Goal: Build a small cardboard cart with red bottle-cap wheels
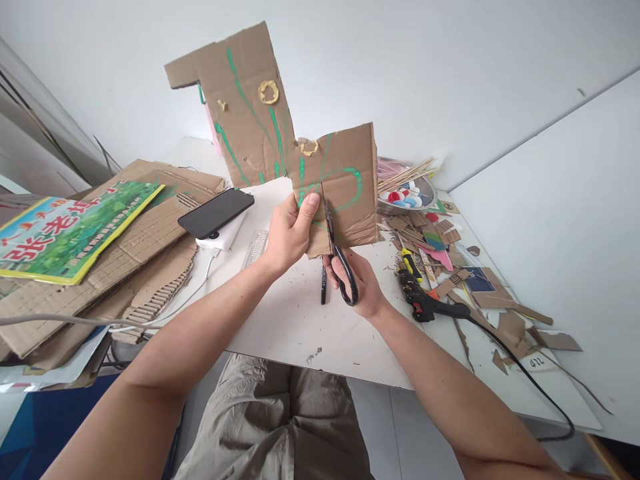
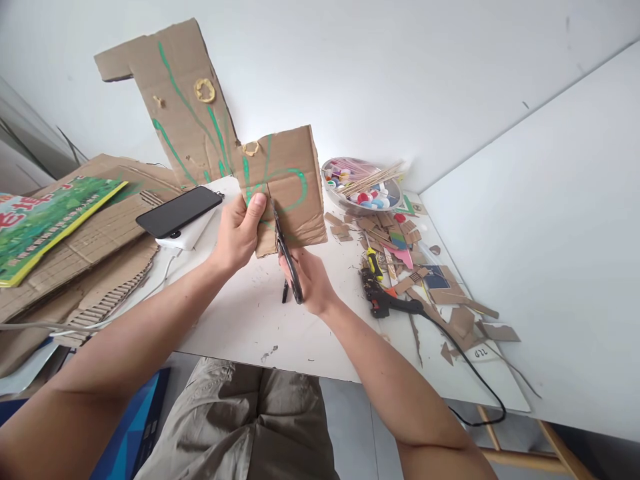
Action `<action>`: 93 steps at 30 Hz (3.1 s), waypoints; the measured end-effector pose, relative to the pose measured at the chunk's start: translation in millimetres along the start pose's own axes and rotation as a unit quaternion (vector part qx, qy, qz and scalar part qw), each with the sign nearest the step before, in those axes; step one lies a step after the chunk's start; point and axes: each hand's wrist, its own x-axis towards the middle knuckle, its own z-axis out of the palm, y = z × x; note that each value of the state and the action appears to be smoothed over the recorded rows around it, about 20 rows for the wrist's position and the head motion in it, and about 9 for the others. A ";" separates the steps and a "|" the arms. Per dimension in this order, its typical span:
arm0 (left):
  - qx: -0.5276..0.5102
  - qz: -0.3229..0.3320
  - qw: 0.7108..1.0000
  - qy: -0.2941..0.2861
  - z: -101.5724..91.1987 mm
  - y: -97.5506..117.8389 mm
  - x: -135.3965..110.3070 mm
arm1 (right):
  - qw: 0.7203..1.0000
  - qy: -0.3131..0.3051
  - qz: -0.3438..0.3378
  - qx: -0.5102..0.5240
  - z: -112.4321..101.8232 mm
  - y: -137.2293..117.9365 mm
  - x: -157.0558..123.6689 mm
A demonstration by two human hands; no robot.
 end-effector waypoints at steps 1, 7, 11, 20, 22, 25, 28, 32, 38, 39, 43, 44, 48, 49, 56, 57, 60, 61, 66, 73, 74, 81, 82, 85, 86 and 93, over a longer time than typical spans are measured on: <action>0.000 0.001 1.000 -0.001 -0.1 0.6 -0.5 | 1.000 0.004 -0.005 -0.005 0.0 0.4 -0.2; -0.005 -0.001 1.000 -0.004 0.1 4.4 -2.2 | 1.000 0.019 -0.022 -0.003 2.0 1.0 -0.4; -0.010 -0.005 1.000 -0.006 0.2 4.2 -2.5 | 1.000 0.023 -0.010 0.014 3.7 0.0 0.6; 0.014 0.002 0.999 -0.028 3.2 8.3 -8.9 | 0.998 0.019 -0.046 0.046 5.0 -1.4 4.6; 0.013 0.004 1.000 -0.028 3.2 9.7 -9.5 | 0.998 0.022 -0.057 0.036 5.0 -0.2 4.5; 0.016 0.012 0.999 -0.032 2.2 11.8 -9.8 | 0.998 0.034 -0.056 0.021 5.5 1.8 3.1; 0.018 0.018 0.999 -0.034 2.1 15.1 -10.2 | 0.998 0.040 -0.053 0.018 6.0 1.8 0.8; 0.005 0.012 1.000 -0.028 4.5 18.2 -9.7 | 0.998 0.045 -0.039 -0.006 5.0 -2.5 -1.8; 0.004 0.006 0.999 -0.038 6.4 13.7 -8.6 | 0.999 0.044 -0.023 0.021 4.7 0.4 2.7; 0.003 0.004 0.999 -0.039 6.5 12.7 -9.0 | 0.998 0.043 -0.021 0.048 5.3 2.3 4.5; -0.006 -0.010 0.999 -0.039 7.2 11.0 -10.7 | 0.994 0.046 -0.028 0.097 5.6 4.2 9.6; -0.008 -0.010 0.999 -0.039 7.2 11.3 -11.0 | 0.995 0.041 -0.030 0.087 4.7 2.4 9.7; -0.008 -0.003 0.999 -0.040 7.5 13.4 -11.6 | 0.999 0.025 -0.020 0.026 -1.6 -9.4 7.0; -0.007 -0.007 0.999 -0.040 7.7 13.6 -11.8 | 1.000 0.026 -0.014 0.010 -3.2 -11.7 6.2; -0.050 -0.050 0.997 -0.012 6.7 4.0 -5.1 | 0.999 0.039 0.023 -0.016 -5.0 -13.5 6.3; -0.053 -0.053 0.997 0.002 5.1 2.8 -2.7 | 0.999 0.033 0.028 -0.012 -4.0 -13.2 6.6; -0.041 -0.039 0.998 0.041 -0.2 2.9 2.9 | 0.999 0.020 0.038 0.007 -0.3 -11.9 6.9; -0.033 -0.031 0.998 0.046 -1.4 4.1 3.8 | 0.999 0.015 0.039 0.012 0.9 -11.3 7.0; 0.004 -0.027 0.999 0.034 -0.8 11.7 1.7 | 0.993 0.011 0.032 0.109 6.1 -6.7 9.0; 0.017 -0.033 0.999 0.023 2.0 11.5 0.1 | 0.993 0.010 0.021 0.116 3.3 -3.5 9.9; 0.016 -0.035 0.999 0.030 1.7 11.3 0.4 | 0.995 0.005 0.020 0.094 2.0 -4.1 9.2; 0.009 -0.019 1.000 0.012 -1.1 11.4 0.7 | 0.998 0.001 0.039 0.041 -0.3 -3.6 6.7; 0.007 -0.023 1.000 0.015 -0.7 11.6 0.4 | 0.998 0.000 0.036 0.052 0.9 -2.0 7.3; 0.001 -0.033 0.999 0.024 1.9 12.3 -1.2 | 0.992 0.002 0.021 0.124 5.1 1.9 9.4; -0.001 -0.035 0.999 0.025 2.9 12.4 -1.9 | 0.989 0.008 0.018 0.147 6.3 2.7 9.9; -0.006 -0.039 0.999 0.035 5.9 14.7 -4.4 | 0.988 0.009 0.031 0.151 5.7 8.7 9.4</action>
